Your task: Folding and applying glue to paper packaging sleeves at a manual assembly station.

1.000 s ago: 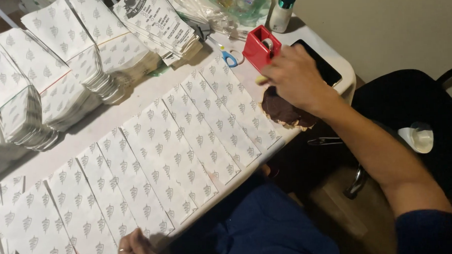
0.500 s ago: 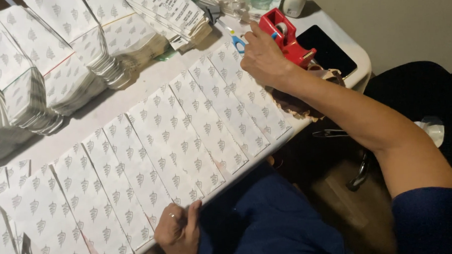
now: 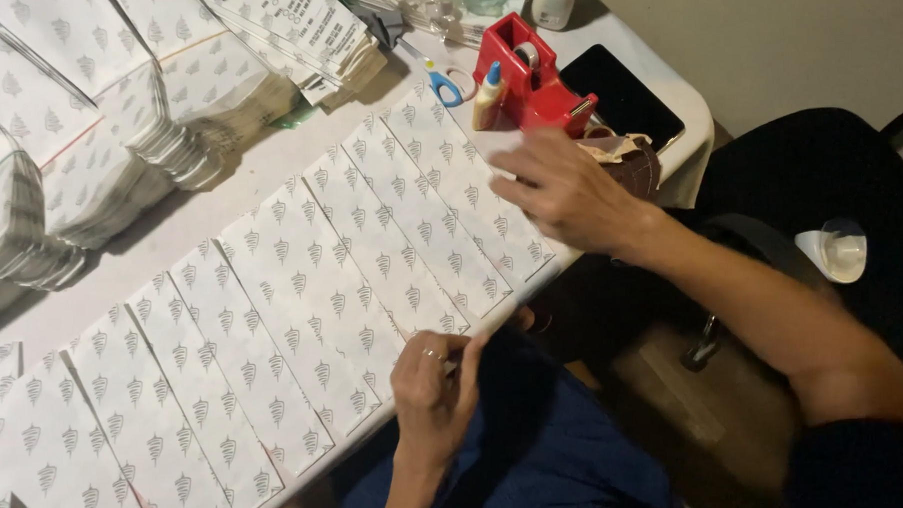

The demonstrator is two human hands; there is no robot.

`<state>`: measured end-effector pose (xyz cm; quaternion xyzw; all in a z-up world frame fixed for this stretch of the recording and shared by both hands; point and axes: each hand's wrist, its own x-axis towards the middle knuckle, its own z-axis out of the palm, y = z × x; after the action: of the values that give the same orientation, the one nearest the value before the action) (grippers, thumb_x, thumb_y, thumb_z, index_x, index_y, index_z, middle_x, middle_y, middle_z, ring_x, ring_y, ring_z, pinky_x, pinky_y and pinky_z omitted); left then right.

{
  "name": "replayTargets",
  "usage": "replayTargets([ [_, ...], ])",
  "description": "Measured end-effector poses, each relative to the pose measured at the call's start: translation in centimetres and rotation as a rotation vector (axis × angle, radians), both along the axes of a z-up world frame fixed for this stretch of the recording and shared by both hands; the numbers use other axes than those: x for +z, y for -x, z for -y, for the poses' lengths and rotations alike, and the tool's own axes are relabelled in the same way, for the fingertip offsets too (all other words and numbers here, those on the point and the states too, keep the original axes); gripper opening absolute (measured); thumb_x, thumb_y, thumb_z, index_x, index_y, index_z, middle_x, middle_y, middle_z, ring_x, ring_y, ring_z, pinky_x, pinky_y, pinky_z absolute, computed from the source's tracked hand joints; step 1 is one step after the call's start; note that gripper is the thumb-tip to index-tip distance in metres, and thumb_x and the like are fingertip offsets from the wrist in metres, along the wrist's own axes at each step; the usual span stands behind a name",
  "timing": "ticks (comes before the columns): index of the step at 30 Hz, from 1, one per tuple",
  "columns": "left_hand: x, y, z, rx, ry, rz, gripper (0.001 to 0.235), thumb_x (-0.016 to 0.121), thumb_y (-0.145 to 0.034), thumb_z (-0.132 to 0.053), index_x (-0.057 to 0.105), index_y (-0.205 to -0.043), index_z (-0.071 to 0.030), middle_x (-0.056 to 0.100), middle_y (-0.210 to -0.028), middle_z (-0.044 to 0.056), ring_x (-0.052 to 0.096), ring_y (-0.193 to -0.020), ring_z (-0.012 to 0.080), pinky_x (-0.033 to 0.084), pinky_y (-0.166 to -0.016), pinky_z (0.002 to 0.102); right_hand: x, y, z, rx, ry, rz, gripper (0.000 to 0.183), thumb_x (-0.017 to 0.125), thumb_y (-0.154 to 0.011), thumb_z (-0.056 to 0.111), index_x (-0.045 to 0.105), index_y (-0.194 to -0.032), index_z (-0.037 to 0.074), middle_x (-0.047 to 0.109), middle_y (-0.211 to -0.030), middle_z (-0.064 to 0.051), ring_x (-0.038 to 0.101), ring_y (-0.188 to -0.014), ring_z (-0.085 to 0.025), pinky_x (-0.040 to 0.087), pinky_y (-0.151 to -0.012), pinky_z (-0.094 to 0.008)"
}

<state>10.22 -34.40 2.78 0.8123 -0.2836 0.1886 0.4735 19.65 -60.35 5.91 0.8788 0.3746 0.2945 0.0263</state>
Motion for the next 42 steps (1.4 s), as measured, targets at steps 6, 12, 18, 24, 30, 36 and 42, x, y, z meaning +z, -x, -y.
replayTargets([
  [6, -2.1, -1.9, 6.1, 0.031, 0.038, 0.107, 0.035, 0.083, -0.086, -0.019, 0.054, -0.072, -0.006, 0.058, -0.078, 0.010, 0.063, -0.075, 0.0316, 0.053, -0.067, 0.039, -3.6, 5.8, 3.0, 0.048, -0.493, -0.417, 0.021, 0.071, -0.093, 0.007, 0.073, -0.113, 0.002, 0.069, -0.121, -0.020, 0.069, -0.106, -0.036, 0.054, -0.097, -0.050],
  [12, -4.5, -2.7, 9.4, -0.019, -0.286, 0.163, 0.038, 0.082, -0.079, -0.002, 0.058, -0.107, 0.006, 0.064, -0.105, 0.024, 0.058, -0.126, 0.0442, 0.044, -0.108, 0.061, -5.3, 6.5, 3.4, 0.179, -0.520, -0.417, 0.033, 0.067, -0.096, 0.012, 0.068, -0.126, -0.001, 0.069, -0.127, -0.021, 0.070, -0.112, -0.035, 0.048, -0.106, -0.054],
  [18, -7.1, -2.6, 9.6, 0.021, -0.252, 0.187, 0.019, 0.075, -0.088, -0.007, 0.061, -0.094, 0.005, 0.060, -0.095, 0.016, 0.061, -0.117, 0.0454, 0.051, -0.103, 0.059, -6.7, 6.9, 4.0, 0.184, -0.650, -0.425, 0.024, 0.067, -0.096, 0.007, 0.070, -0.118, -0.001, 0.073, -0.120, -0.019, 0.073, -0.106, -0.034, 0.050, -0.107, -0.055],
  [24, -7.6, -2.0, 9.7, 0.054, -0.180, 0.017, 0.018, 0.074, -0.090, -0.010, 0.061, -0.101, -0.005, 0.062, -0.114, 0.012, 0.066, -0.116, 0.0361, 0.060, -0.095, 0.045, -6.8, 6.9, 3.9, 0.227, -0.730, -0.360, 0.015, 0.069, -0.094, 0.002, 0.072, -0.107, -0.004, 0.075, -0.112, -0.020, 0.075, -0.097, -0.035, 0.052, -0.103, -0.057],
  [30, -6.0, -1.7, 9.4, 0.051, -0.157, 0.001, 0.013, 0.074, -0.091, -0.010, 0.063, -0.096, -0.005, 0.062, -0.108, 0.010, 0.071, -0.112, 0.0329, 0.063, -0.086, 0.037, -7.0, 7.1, 3.9, 0.233, -0.751, -0.370, 0.013, 0.070, -0.093, 0.001, 0.073, -0.104, -0.004, 0.075, -0.109, -0.020, 0.076, -0.096, -0.034, 0.052, -0.103, -0.059],
  [36, -5.7, -2.0, 9.3, 0.052, -0.178, 0.060, 0.009, 0.071, -0.094, -0.009, 0.066, -0.095, -0.002, 0.064, -0.110, 0.015, 0.069, -0.113, 0.0357, 0.063, -0.087, 0.040, -7.6, 7.2, 4.2, 0.223, -0.787, -0.390, 0.009, 0.072, -0.092, 0.000, 0.073, -0.100, -0.004, 0.075, -0.109, -0.020, 0.076, -0.095, -0.033, 0.051, -0.103, -0.059],
  [42, -3.6, -2.3, 9.3, -0.012, -0.275, 0.279, 0.010, 0.069, -0.095, -0.001, 0.068, -0.088, 0.006, 0.065, -0.088, 0.018, 0.067, -0.118, 0.0394, 0.058, -0.090, 0.045, -8.1, 7.2, 4.2, 0.181, -0.794, -0.391, 0.005, 0.073, -0.091, 0.001, 0.075, -0.095, -0.001, 0.076, -0.109, -0.018, 0.076, -0.096, -0.031, 0.051, -0.105, -0.057],
])
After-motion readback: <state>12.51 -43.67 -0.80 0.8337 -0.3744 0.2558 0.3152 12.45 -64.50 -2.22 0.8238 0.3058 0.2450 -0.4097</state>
